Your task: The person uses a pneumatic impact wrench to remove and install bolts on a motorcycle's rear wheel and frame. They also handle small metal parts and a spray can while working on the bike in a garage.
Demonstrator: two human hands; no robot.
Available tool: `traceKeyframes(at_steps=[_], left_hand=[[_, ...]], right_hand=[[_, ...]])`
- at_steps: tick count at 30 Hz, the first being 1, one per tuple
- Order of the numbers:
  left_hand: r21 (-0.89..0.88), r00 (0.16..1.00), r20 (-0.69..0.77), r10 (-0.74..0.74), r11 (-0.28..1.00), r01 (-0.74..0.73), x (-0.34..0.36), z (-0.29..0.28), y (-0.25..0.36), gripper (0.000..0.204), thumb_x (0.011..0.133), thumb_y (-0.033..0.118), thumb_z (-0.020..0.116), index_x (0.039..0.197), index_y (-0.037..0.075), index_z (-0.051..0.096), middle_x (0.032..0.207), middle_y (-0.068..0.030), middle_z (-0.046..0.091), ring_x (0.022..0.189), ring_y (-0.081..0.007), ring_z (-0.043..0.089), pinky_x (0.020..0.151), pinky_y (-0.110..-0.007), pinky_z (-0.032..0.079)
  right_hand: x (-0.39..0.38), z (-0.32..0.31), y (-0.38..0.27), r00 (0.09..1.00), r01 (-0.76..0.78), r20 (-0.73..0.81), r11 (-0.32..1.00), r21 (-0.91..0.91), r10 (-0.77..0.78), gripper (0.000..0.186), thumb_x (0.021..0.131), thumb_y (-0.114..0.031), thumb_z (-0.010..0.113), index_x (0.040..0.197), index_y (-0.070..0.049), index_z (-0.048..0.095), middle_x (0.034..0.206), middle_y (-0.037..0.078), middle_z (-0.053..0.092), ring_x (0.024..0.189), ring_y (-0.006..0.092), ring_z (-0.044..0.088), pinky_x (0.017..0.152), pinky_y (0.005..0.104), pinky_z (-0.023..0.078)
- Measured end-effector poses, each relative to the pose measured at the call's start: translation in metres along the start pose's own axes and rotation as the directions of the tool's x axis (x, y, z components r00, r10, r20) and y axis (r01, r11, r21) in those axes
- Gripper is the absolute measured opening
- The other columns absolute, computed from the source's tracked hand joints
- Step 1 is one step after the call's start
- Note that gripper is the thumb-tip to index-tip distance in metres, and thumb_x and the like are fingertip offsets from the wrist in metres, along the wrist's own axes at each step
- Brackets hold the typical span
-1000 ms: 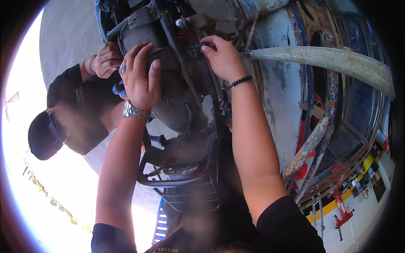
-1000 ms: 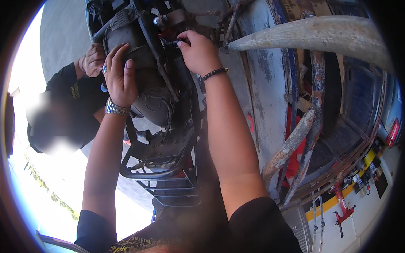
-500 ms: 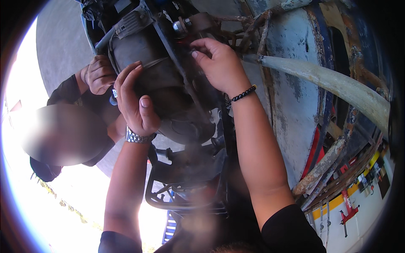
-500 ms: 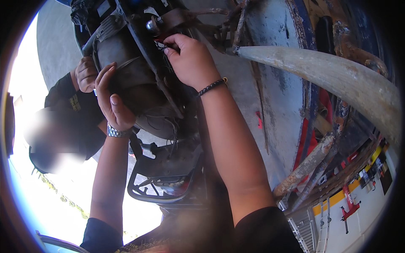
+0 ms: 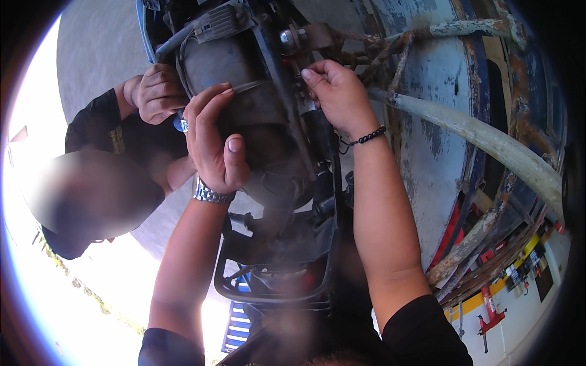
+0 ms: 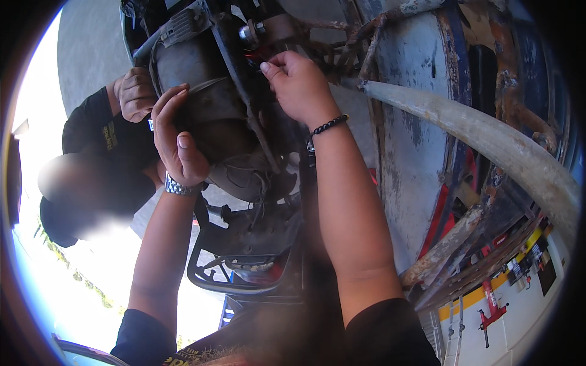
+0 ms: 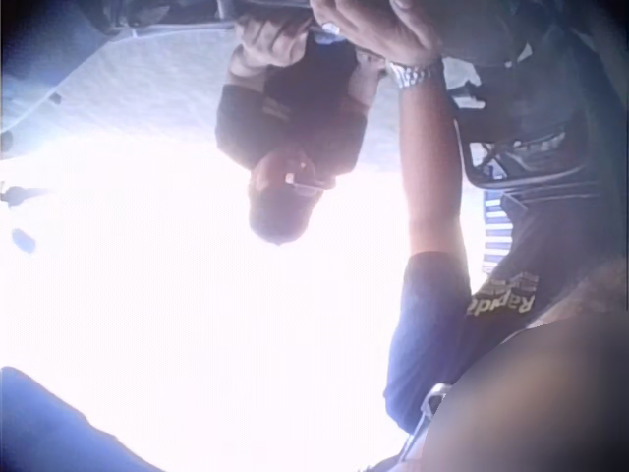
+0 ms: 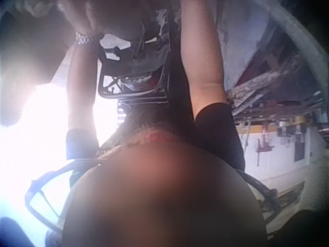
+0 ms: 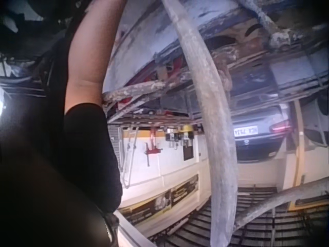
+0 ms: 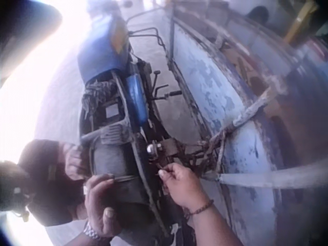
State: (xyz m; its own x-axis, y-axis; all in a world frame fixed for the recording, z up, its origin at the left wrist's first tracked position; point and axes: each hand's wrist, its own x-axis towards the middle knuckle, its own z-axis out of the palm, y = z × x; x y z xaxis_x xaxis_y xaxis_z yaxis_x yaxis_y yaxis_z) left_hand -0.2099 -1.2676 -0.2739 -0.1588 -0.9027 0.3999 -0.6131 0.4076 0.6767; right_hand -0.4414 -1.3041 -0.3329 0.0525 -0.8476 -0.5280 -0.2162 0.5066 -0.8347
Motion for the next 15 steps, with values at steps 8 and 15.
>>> traceKeyframes(at_steps=[8, 15], left_hand=[[-0.013, 1.0, -0.007, -0.021, 1.0, 0.021, 0.0, 0.001, 0.002, 0.058, 0.1, 0.046, 0.046, 0.124, -0.004, 0.062, 0.126, -0.0243, 0.064, 0.114, -0.0392, 0.061, 0.102, -0.048, 0.045], [-0.036, 1.0, -0.021, -0.016, 0.999, 0.015, -0.001, 0.002, -0.001, 0.058, 0.099, 0.046, 0.047, 0.125, -0.004, 0.061, 0.126, -0.0244, 0.064, 0.115, -0.0392, 0.061, 0.103, -0.047, 0.045]], right_hand=[[0.001, 0.012, -0.021, 0.992, -0.019, -0.125, 0.963, -0.27, -0.015, 0.068, 0.106, -0.06, 0.044, 0.095, 0.003, 0.069, 0.093, 0.027, 0.071, 0.092, 0.0449, 0.068, 0.082, 0.0496, 0.053], [-0.004, 0.018, -0.021, 0.982, -0.031, -0.184, 1.0, 0.002, 0.031, 0.062, 0.106, -0.056, 0.05, 0.094, 0.001, 0.069, 0.084, 0.023, 0.069, 0.084, 0.0347, 0.067, 0.076, 0.0438, 0.053]])
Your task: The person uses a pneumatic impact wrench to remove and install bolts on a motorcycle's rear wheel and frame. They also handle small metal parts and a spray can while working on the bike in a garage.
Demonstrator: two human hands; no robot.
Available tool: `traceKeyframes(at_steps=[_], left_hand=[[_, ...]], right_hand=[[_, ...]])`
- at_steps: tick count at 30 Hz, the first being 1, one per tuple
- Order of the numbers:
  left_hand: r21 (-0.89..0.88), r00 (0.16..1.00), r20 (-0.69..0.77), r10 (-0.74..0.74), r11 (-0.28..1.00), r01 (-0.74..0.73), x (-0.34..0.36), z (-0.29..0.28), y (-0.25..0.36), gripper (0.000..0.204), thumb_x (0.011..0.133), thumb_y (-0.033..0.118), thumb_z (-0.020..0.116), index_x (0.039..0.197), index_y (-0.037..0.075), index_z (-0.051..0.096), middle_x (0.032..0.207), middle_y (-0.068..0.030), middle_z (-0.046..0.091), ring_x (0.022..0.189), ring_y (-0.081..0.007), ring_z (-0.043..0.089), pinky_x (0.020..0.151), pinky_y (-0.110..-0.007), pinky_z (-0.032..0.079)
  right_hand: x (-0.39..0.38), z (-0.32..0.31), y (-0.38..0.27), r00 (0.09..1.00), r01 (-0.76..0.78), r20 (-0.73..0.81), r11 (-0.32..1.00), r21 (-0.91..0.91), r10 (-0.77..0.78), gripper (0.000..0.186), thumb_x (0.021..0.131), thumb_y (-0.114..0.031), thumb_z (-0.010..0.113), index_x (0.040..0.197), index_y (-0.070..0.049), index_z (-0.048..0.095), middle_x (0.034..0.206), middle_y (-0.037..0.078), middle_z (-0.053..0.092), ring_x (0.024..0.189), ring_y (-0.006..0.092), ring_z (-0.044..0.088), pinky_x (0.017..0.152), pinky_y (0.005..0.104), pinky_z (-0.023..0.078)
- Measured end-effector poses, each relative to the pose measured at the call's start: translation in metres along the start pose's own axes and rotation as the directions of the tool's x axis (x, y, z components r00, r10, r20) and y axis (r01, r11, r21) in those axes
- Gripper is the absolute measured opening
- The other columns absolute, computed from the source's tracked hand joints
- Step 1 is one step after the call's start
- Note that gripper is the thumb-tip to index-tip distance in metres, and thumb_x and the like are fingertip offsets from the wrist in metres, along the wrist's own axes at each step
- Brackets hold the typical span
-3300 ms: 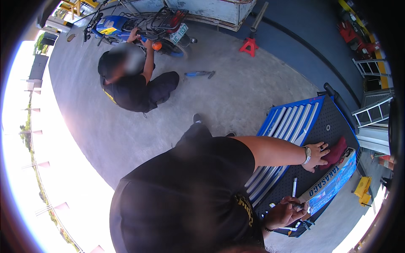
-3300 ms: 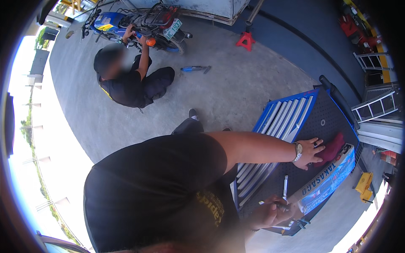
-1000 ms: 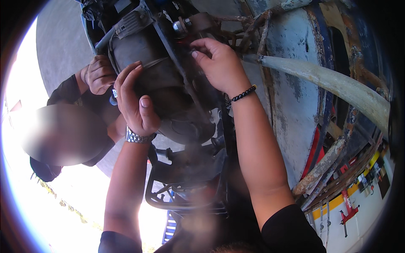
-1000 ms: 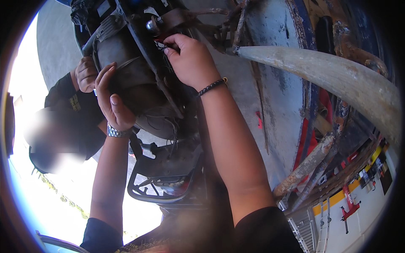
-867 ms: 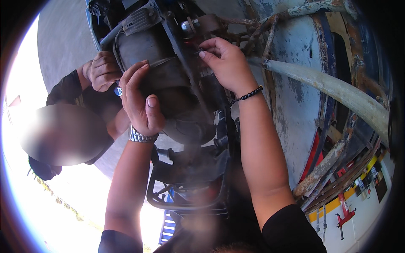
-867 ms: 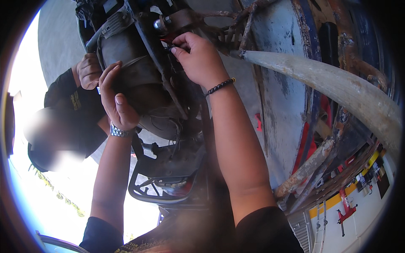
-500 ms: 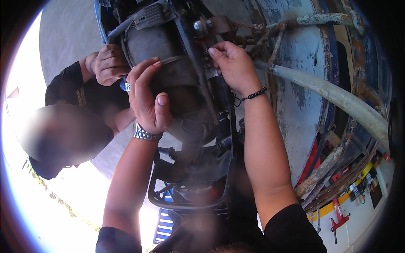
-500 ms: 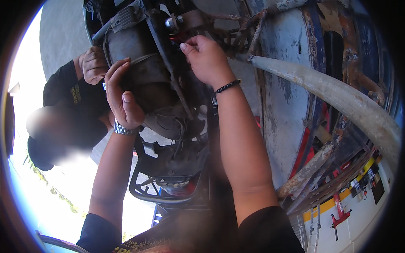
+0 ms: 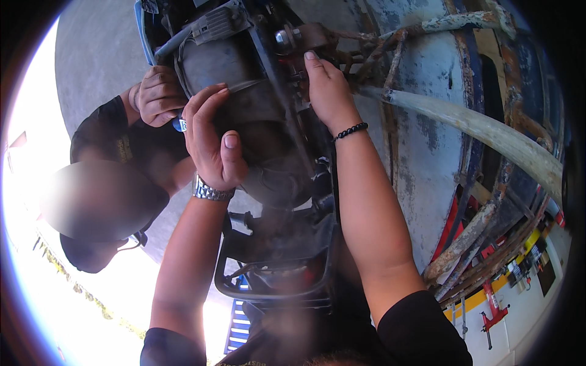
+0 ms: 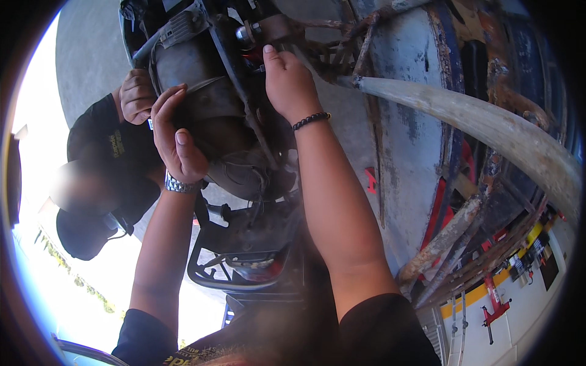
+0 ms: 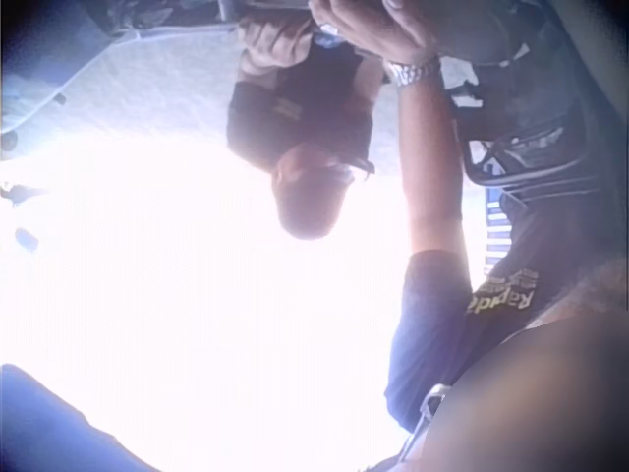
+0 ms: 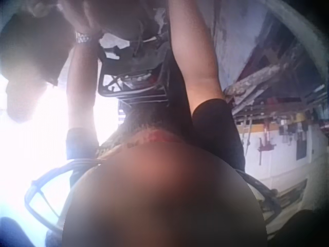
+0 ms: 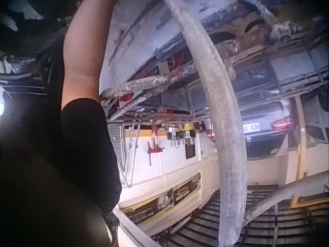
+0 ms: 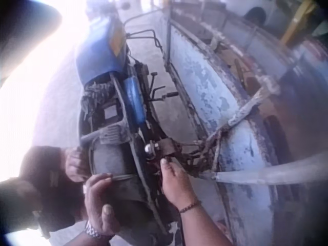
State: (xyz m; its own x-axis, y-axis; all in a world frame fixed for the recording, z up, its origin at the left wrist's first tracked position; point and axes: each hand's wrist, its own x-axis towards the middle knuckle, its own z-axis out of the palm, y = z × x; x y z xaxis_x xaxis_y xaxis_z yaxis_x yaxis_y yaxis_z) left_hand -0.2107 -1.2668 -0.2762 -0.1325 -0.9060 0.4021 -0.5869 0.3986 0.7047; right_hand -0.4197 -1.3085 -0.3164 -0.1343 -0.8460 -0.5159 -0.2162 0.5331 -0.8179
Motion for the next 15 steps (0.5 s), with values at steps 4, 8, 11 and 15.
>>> traceKeyframes(at_steps=[4, 8, 11, 15], left_hand=[[-0.009, 1.0, -0.009, -0.005, 1.0, 0.005, -0.001, 0.0, -0.001, 0.058, 0.099, 0.046, 0.047, 0.125, -0.004, 0.062, 0.126, -0.0241, 0.064, 0.115, -0.0393, 0.061, 0.103, -0.047, 0.045], [-0.01, 1.0, -0.003, 0.004, 1.0, -0.004, 0.0, -0.001, -0.002, 0.058, 0.098, 0.046, 0.048, 0.125, -0.004, 0.062, 0.126, -0.0241, 0.064, 0.114, -0.0394, 0.061, 0.102, -0.047, 0.045], [-0.021, 1.0, -0.011, 0.003, 1.0, -0.003, 0.0, -0.002, -0.001, 0.058, 0.098, 0.046, 0.048, 0.124, -0.004, 0.062, 0.126, -0.0245, 0.064, 0.114, -0.0398, 0.061, 0.102, -0.047, 0.046], [-0.01, 1.0, -0.003, -0.003, 1.0, 0.003, 0.001, -0.004, 0.001, 0.058, 0.097, 0.046, 0.049, 0.124, -0.004, 0.062, 0.125, -0.0247, 0.064, 0.113, -0.0401, 0.062, 0.101, -0.047, 0.047]], right_hand=[[-0.007, -0.004, 0.004, 0.986, 0.084, 0.138, 0.994, 0.07, -0.093, 0.049, 0.107, -0.047, 0.054, 0.101, 0.001, 0.067, 0.082, 0.013, 0.068, 0.078, 0.0228, 0.069, 0.072, 0.0378, 0.052], [0.001, -0.01, 0.004, 0.975, -0.115, 0.173, 0.983, -0.146, 0.139, 0.046, 0.107, -0.043, 0.054, 0.109, 0.001, 0.066, 0.089, 0.009, 0.069, 0.074, 0.0191, 0.069, 0.071, 0.0359, 0.052], [0.0, -0.006, 0.011, 0.975, -0.203, 0.153, 0.929, 0.31, 0.162, 0.045, 0.106, -0.043, 0.056, 0.111, 0.001, 0.066, 0.093, 0.012, 0.071, 0.075, 0.0209, 0.069, 0.073, 0.0384, 0.053], [-0.004, 0.001, 0.021, 0.974, 0.167, 0.119, 0.966, 0.197, -0.193, 0.047, 0.106, -0.047, 0.056, 0.108, -0.002, 0.066, 0.09, 0.009, 0.068, 0.077, 0.017, 0.066, 0.073, 0.034, 0.053]])
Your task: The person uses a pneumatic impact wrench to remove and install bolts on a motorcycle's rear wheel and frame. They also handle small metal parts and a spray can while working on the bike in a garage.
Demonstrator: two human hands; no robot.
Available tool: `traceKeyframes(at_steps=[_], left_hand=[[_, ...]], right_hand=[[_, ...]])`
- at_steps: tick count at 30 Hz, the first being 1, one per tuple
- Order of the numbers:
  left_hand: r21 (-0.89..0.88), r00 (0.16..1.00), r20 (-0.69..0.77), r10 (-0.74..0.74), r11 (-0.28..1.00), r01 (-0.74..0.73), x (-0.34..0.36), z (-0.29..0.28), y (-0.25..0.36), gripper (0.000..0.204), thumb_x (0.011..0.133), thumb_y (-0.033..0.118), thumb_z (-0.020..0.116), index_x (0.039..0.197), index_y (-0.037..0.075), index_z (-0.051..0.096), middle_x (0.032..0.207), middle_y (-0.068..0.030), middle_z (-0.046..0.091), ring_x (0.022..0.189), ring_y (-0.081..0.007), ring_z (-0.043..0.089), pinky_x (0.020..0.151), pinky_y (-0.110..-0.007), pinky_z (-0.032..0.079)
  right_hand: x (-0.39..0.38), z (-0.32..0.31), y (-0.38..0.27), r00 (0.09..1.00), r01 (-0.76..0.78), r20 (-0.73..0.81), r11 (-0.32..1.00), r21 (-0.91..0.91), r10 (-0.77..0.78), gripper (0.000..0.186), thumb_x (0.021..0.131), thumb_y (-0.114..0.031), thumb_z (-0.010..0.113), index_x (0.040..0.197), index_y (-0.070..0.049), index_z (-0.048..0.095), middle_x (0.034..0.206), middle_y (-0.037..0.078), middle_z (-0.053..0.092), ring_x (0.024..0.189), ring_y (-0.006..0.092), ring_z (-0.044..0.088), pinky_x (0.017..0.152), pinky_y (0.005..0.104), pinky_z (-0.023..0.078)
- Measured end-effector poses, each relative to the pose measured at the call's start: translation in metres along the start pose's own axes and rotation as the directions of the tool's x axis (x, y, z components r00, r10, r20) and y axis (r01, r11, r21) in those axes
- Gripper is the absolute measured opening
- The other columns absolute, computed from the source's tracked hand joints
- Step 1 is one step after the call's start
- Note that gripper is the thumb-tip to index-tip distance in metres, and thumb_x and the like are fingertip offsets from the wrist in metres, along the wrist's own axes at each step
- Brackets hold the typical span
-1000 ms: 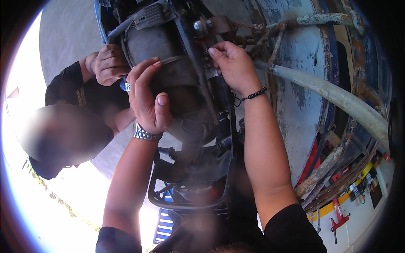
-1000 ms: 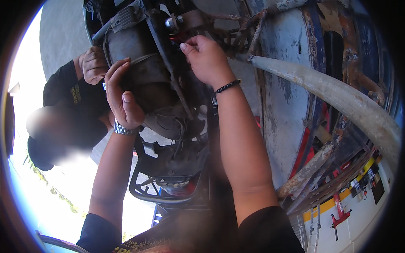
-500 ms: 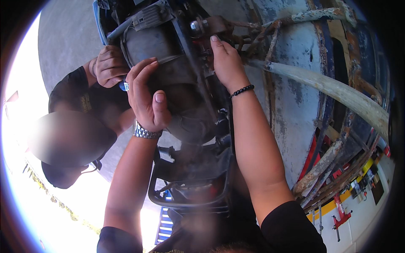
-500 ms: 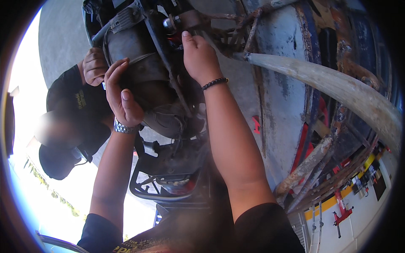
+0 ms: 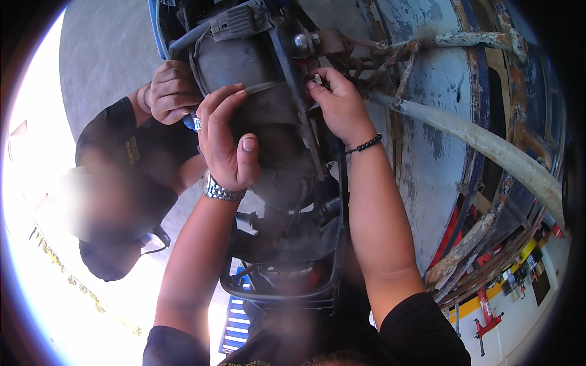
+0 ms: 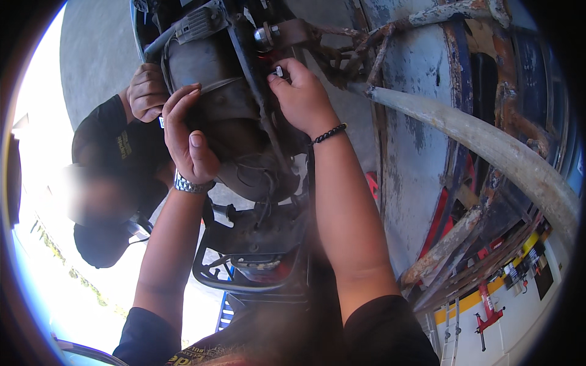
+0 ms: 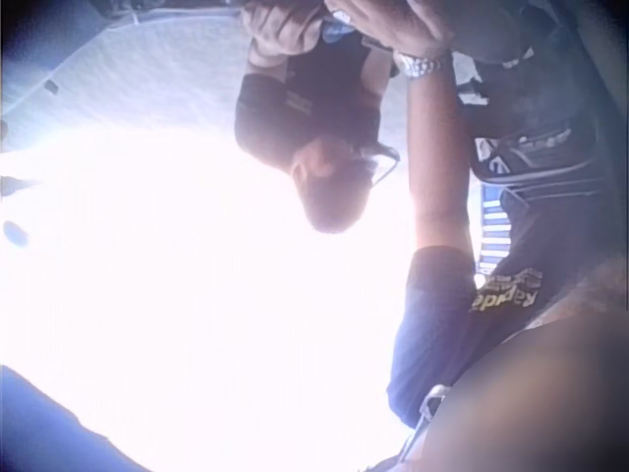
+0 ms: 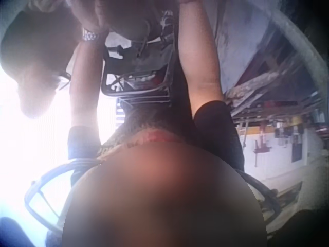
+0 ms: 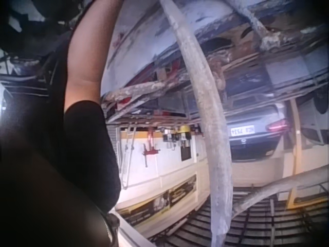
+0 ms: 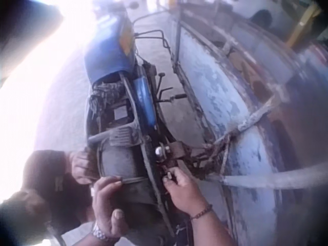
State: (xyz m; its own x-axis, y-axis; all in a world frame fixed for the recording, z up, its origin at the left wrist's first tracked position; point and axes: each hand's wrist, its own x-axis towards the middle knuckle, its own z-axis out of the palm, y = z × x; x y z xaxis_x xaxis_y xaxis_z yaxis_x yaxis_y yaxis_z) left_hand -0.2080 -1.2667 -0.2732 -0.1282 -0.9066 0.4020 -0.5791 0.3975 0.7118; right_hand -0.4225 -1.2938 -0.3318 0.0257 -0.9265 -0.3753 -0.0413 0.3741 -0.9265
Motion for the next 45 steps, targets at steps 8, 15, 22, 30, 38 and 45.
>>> traceKeyframes(at_steps=[8, 15, 22, 30, 38, 45], left_hand=[[-0.021, 1.0, -0.019, 0.0, 1.0, 0.0, 0.001, 0.0, 0.001, 0.057, 0.098, 0.045, 0.049, 0.123, -0.004, 0.061, 0.125, -0.0249, 0.064, 0.112, -0.0398, 0.062, 0.099, -0.047, 0.048], [-0.004, 0.999, -0.018, 0.031, 0.999, -0.031, 0.005, -0.003, 0.001, 0.056, 0.098, 0.046, 0.051, 0.122, -0.003, 0.062, 0.122, -0.0235, 0.065, 0.11, -0.04, 0.062, 0.098, -0.047, 0.047], [-0.008, 0.998, -0.051, 0.046, 0.999, -0.047, 0.001, -0.011, 0.0, 0.054, 0.098, 0.045, 0.057, 0.126, -0.001, 0.062, 0.127, -0.0227, 0.062, 0.115, -0.0418, 0.059, 0.101, -0.048, 0.046], [-0.566, 0.986, 0.156, -0.053, 0.814, 0.134, -0.053, -0.085, 0.025, 0.053, 0.108, 0.045, 0.046, 0.134, 0.001, 0.06, 0.143, -0.023, 0.053, 0.132, -0.0404, 0.053, 0.113, -0.048, 0.041], [-0.491, 0.495, 0.331, -0.804, 0.301, 0.817, -0.374, -0.182, 0.013, 0.056, 0.11, 0.048, 0.04, 0.13, 0.002, 0.066, 0.124, -0.018, 0.071, 0.119, -0.0308, 0.065, 0.106, -0.041, 0.048], [0.471, -0.114, 0.479, -0.87, 0.145, 0.87, -0.536, -0.145, -0.015, 0.053, 0.101, 0.052, 0.055, 0.125, 0.007, 0.071, 0.119, -0.0212, 0.073, 0.115, -0.0377, 0.068, 0.101, -0.046, 0.052]], right_hand=[[0.002, -0.004, -0.005, 0.859, -0.399, -0.201, 0.861, 0.314, 0.471, 0.076, 0.105, -0.067, 0.044, 0.076, 0.001, 0.06, 0.067, 0.009, 0.062, 0.069, 0.0217, 0.066, 0.067, 0.0375, 0.05], [0.008, 0.001, 0.006, 0.991, -0.084, -0.12, 0.959, -0.27, 0.053, 0.056, 0.102, -0.053, 0.062, 0.084, 0.0, 0.066, 0.071, 0.014, 0.064, 0.069, 0.0246, 0.062, 0.069, 0.0396, 0.05], [0.01, 0.002, 0.011, 0.988, 0.144, -0.054, 0.989, -0.009, -0.145, 0.014, 0.103, -0.015, 0.061, 0.113, -0.006, 0.064, 0.098, -0.003, 0.065, 0.084, 0.0054, 0.053, 0.074, 0.023, 0.043], [0.021, -0.016, 0.019, 0.999, 0.03, 0.039, 0.999, 0.033, -0.031, 0.022, 0.111, -0.018, 0.052, 0.122, -0.002, 0.062, 0.111, 0.005, 0.07, 0.099, 0.0133, 0.067, 0.089, 0.0293, 0.054], [0.019, -0.026, 0.021, 0.996, 0.075, 0.031, 0.994, 0.079, -0.078, 0.03, 0.111, -0.017, 0.05, 0.134, 0.0, 0.057, 0.129, 0.009, 0.065, 0.119, 0.018, 0.061, 0.104, 0.0319, 0.048], [0.019, -0.019, 0.013, 0.989, -0.118, -0.097, 0.992, -0.033, 0.114, 0.042, 0.111, -0.032, 0.054, 0.133, 0.002, 0.06, 0.126, 0.009, 0.069, 0.112, 0.0175, 0.064, 0.1, 0.0318, 0.051]])
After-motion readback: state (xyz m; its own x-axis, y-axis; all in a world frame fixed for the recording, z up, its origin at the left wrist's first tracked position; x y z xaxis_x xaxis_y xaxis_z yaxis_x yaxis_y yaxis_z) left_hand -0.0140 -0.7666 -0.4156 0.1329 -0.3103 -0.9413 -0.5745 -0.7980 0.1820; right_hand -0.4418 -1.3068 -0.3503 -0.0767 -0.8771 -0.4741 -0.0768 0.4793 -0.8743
